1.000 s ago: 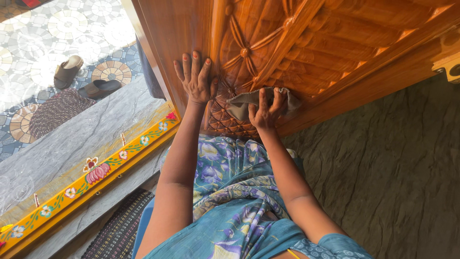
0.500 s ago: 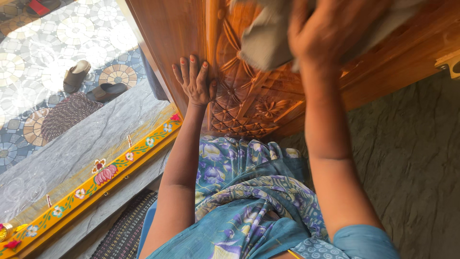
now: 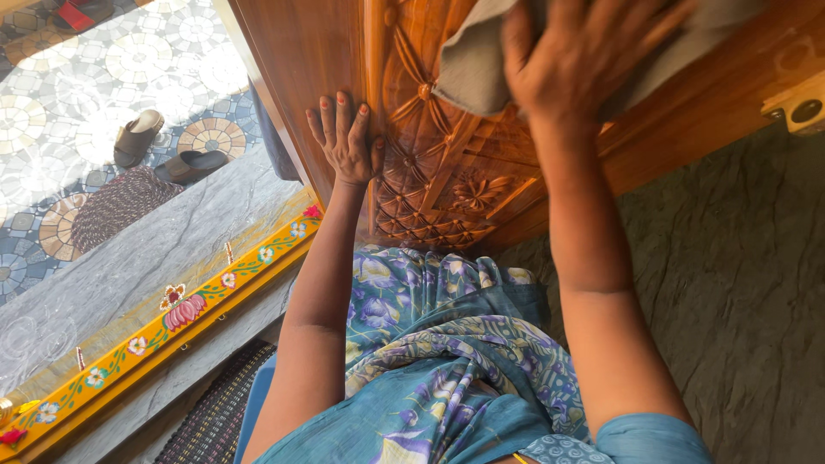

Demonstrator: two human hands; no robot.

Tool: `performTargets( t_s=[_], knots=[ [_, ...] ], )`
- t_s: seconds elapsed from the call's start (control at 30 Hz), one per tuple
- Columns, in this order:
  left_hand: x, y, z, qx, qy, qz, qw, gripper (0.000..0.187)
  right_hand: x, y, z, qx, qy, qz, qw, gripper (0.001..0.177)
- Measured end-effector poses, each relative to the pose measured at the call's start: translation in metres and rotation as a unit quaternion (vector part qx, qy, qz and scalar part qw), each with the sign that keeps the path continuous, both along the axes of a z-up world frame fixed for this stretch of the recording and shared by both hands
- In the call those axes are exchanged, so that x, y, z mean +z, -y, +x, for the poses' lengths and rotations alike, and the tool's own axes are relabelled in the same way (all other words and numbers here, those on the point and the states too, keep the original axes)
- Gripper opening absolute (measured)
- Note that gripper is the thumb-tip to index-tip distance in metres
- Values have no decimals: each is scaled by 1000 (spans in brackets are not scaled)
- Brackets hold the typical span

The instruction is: The person cleans a carved wooden door with a cloth, wiping down the various sections and ornate details.

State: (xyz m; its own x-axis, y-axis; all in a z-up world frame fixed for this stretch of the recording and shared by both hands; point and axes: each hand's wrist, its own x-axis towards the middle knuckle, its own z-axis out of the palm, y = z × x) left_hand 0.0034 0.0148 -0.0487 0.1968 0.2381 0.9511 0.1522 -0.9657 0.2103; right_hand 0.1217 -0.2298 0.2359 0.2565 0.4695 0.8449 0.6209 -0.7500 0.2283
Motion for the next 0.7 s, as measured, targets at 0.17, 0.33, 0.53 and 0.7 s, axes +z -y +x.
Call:
performTargets(
  t_s=[0.17,0.33,0.53,0.7],
  knots=[
    [7,9,-5,3,2,-3,1000,54,-88,-9,-7,30,100,-27,994,57],
    [11,12,-13,15,-21,8,1000,55,-195,-5,13,67,129,-143,979,69],
    [14,12,-23,18,-54,16,998,57,-283,56,14,120,194,-321,919,54],
    [13,9,-27,21,-73,19,997,58,-293,89,23,92,186,-359,910,58]
  ],
)
